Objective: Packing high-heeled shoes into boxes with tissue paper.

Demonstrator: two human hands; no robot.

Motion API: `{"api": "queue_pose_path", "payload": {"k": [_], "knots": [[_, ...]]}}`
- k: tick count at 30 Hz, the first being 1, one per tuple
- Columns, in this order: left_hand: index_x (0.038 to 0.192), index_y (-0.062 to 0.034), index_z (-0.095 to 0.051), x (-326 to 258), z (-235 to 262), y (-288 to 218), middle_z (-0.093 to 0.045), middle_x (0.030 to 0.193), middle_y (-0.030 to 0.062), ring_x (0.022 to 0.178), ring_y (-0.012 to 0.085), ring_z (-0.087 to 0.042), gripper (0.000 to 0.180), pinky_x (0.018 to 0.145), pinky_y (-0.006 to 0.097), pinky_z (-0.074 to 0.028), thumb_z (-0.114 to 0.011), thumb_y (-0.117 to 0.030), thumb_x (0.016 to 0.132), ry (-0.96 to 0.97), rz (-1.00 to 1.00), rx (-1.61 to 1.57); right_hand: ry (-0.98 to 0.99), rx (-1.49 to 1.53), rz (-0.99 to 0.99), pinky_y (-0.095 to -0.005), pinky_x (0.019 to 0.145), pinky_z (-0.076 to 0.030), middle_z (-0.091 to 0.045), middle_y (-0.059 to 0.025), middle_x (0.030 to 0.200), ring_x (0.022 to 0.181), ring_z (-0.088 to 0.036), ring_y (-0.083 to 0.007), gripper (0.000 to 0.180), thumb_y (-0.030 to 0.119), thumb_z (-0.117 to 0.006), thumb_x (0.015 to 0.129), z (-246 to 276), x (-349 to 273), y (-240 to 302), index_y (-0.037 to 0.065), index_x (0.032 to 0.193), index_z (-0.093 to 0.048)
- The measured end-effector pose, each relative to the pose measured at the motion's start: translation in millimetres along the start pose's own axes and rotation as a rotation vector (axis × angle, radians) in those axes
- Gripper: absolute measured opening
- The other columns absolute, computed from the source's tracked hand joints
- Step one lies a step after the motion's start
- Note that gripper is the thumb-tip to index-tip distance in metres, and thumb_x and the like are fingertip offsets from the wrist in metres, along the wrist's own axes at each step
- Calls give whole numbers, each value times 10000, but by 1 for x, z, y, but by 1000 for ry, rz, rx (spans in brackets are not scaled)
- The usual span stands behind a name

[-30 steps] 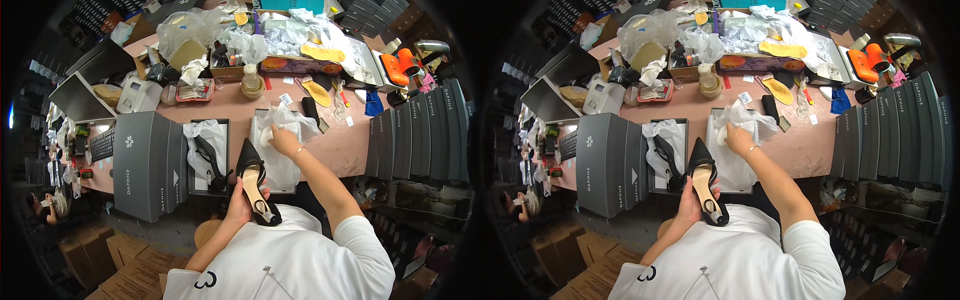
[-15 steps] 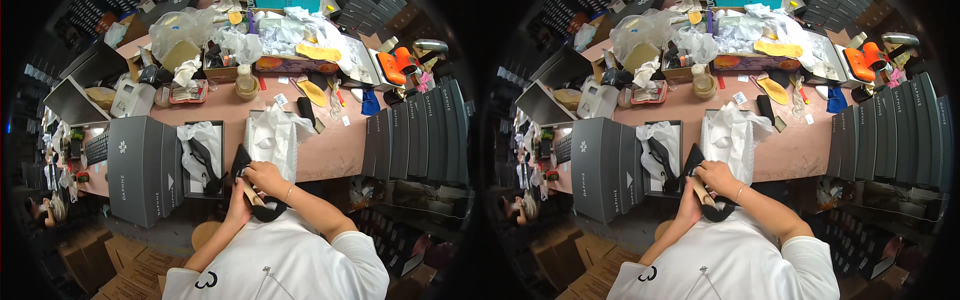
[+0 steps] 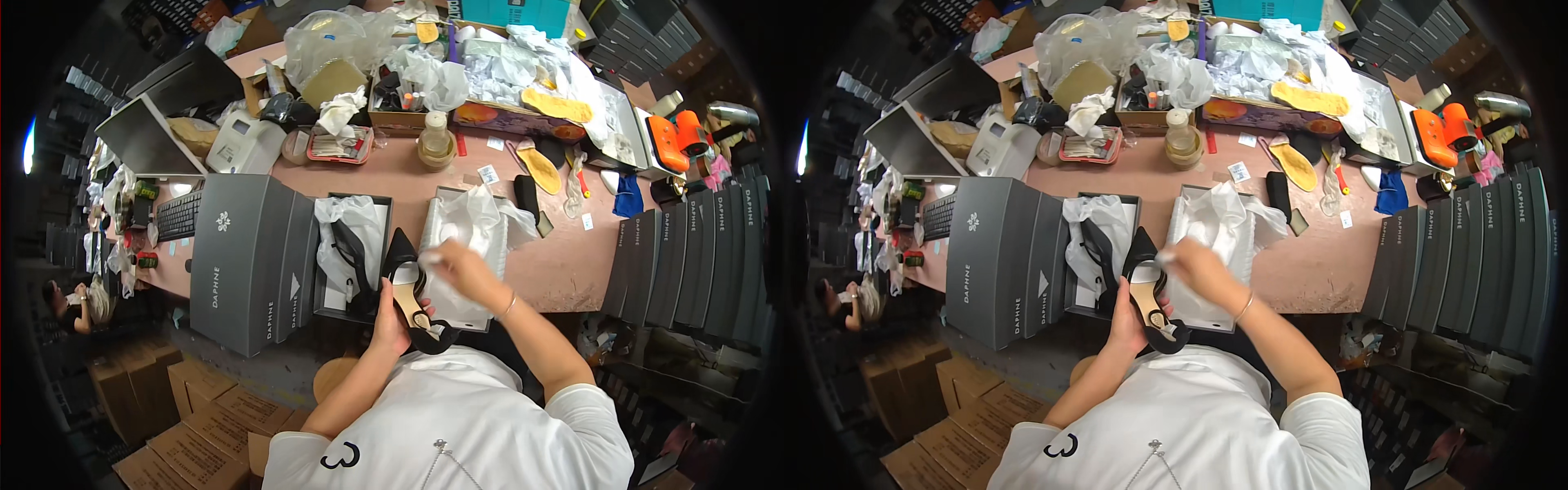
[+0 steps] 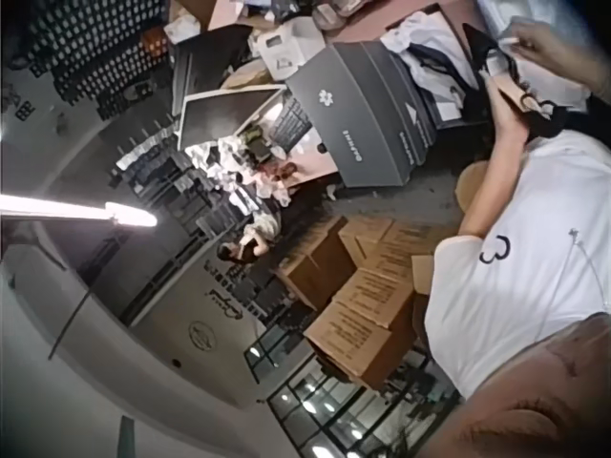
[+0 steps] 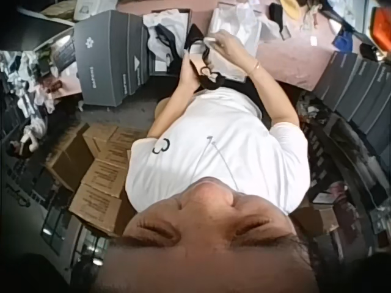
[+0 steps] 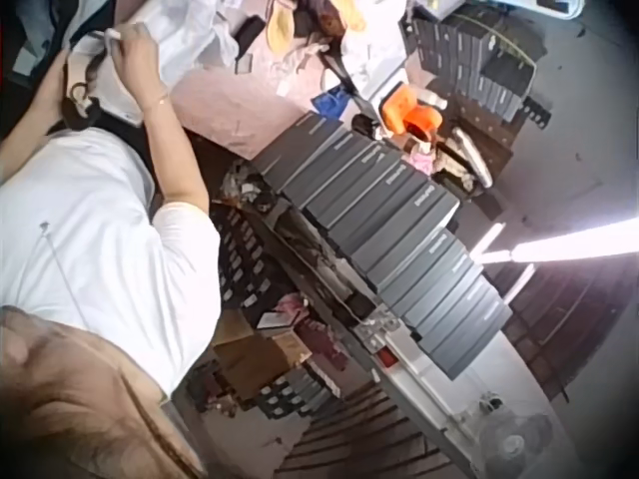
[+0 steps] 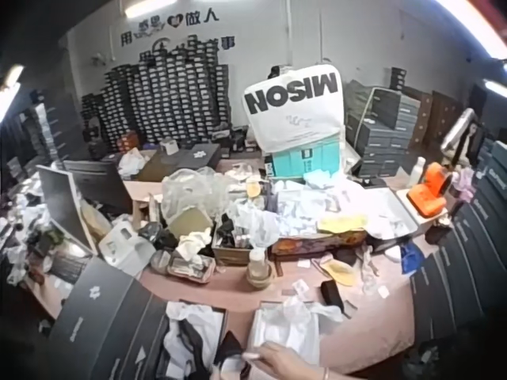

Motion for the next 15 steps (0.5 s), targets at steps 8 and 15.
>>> {"api": "queue_pose_path", "payload": {"k": [8, 15], "knots": [[1044, -70, -521, -14, -6, 18, -570, 888, 70, 658, 174, -597, 471, 586, 333, -525, -476, -525, 933, -95, -103, 166, 44, -459, -89, -541, 1001, -350, -366, -234, 1387, 1321, -328, -384, 787, 82, -661, 707, -51, 9, 15, 136, 1415, -321], [1186, -63, -489, 1, 20, 7, -585, 968, 95, 728, 204, -600, 480, 699, 383, -556, -466, -479, 948, -35, -5, 13, 179, -640, -328, -425, 856, -475, -548, -208, 1180, 1035, -572, -356, 670, 147, -671, 753, -26, 1, -136, 94, 1359, -391]]}}
Point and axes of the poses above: each hand's wrist, its own x-axis towards the middle knuckle, its own z-axis out of the back of the hand, y = z × x, the point moved 9 cm from there along x, towards the middle knuckle
